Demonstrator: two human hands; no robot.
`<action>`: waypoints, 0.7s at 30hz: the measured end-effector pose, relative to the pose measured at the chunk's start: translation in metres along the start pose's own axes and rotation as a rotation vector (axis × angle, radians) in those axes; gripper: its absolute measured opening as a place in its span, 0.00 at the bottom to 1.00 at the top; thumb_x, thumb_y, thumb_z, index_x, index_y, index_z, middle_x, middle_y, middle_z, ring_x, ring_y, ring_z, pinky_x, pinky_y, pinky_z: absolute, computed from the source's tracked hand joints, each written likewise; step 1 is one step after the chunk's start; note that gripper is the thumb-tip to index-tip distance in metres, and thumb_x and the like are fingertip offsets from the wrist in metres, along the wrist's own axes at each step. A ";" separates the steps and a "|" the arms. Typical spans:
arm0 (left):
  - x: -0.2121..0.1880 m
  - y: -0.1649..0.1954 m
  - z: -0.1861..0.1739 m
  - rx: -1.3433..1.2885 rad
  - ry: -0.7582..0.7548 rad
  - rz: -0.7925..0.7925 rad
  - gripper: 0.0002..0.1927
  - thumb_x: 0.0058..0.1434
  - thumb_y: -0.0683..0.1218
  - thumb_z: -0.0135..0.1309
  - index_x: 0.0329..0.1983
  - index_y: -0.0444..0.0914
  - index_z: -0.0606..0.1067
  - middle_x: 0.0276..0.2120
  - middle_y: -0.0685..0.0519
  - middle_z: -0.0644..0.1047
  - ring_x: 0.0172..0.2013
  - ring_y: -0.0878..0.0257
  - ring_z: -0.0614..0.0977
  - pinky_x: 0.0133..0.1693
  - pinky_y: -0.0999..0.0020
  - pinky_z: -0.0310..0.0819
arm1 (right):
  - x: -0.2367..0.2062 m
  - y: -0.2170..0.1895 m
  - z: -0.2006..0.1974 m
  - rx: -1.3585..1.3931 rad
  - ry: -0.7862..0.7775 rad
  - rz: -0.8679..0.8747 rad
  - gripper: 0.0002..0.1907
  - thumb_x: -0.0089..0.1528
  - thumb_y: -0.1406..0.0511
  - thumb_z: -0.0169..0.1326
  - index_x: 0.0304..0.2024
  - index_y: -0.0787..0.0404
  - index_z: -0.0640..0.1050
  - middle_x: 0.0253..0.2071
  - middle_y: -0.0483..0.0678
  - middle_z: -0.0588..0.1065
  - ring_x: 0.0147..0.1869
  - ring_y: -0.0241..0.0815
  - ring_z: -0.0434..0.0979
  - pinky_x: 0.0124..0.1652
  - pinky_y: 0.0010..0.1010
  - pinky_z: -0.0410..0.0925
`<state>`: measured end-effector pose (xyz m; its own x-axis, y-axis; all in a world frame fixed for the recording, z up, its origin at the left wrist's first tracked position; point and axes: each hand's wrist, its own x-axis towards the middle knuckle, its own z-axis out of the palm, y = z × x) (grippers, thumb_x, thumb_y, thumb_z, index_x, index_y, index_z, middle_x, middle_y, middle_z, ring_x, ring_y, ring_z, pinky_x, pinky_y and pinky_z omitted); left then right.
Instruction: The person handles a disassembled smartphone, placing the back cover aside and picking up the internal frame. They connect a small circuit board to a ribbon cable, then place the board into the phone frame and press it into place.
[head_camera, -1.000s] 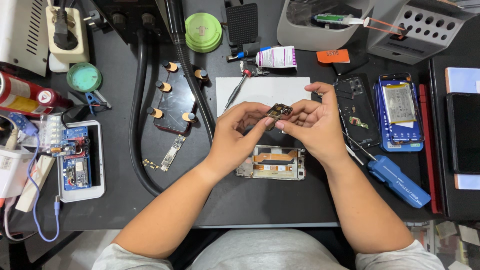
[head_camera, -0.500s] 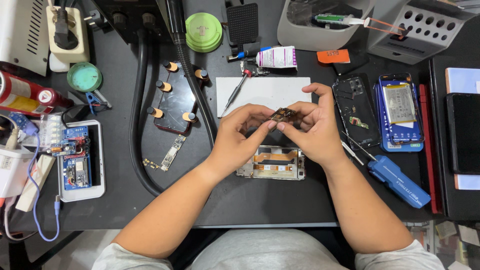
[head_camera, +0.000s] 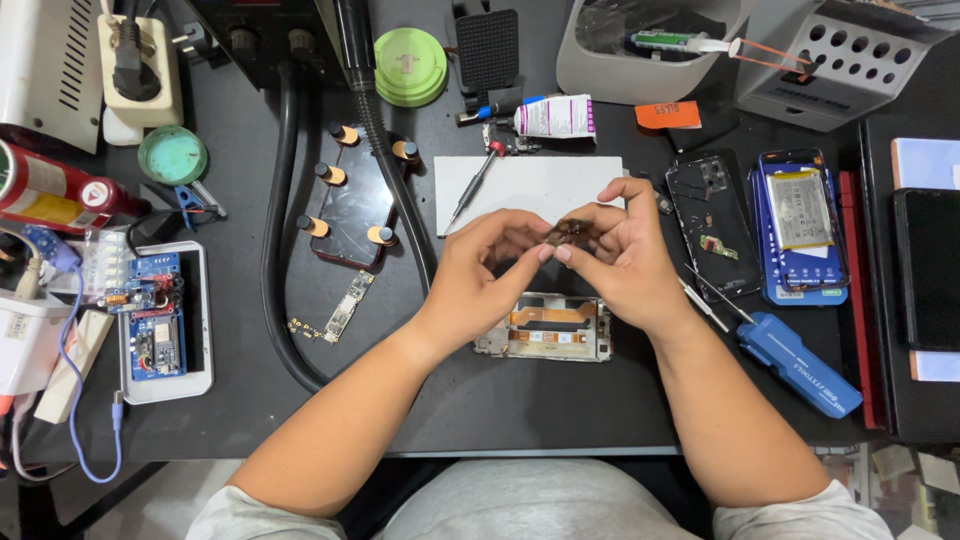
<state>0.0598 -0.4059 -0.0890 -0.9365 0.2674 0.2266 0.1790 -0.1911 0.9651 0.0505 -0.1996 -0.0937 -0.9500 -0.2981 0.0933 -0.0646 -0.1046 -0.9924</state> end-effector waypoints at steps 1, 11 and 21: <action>-0.001 0.001 -0.001 0.017 0.008 0.002 0.16 0.68 0.35 0.55 0.59 0.30 0.73 0.46 0.49 0.76 0.47 0.66 0.80 0.51 0.71 0.78 | 0.000 0.000 0.002 -0.046 0.019 0.001 0.30 0.64 0.79 0.57 0.58 0.59 0.55 0.47 0.53 0.77 0.52 0.36 0.79 0.55 0.27 0.72; -0.001 -0.023 0.001 -0.403 0.002 -0.028 0.18 0.71 0.33 0.51 0.63 0.31 0.67 0.53 0.49 0.76 0.57 0.64 0.78 0.57 0.68 0.78 | 0.000 0.007 0.006 -0.027 0.146 -0.016 0.13 0.63 0.78 0.61 0.46 0.63 0.73 0.45 0.45 0.76 0.50 0.31 0.77 0.51 0.23 0.73; -0.001 -0.027 0.001 -0.394 0.006 -0.047 0.17 0.69 0.32 0.53 0.59 0.32 0.66 0.50 0.50 0.76 0.54 0.65 0.78 0.54 0.69 0.78 | -0.002 -0.004 0.009 -0.108 0.125 -0.073 0.07 0.63 0.77 0.60 0.44 0.67 0.80 0.46 0.47 0.76 0.50 0.33 0.77 0.50 0.23 0.72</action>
<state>0.0562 -0.4002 -0.1152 -0.9429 0.2791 0.1817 0.0079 -0.5266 0.8501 0.0551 -0.2074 -0.0892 -0.9717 -0.1725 0.1615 -0.1609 -0.0173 -0.9868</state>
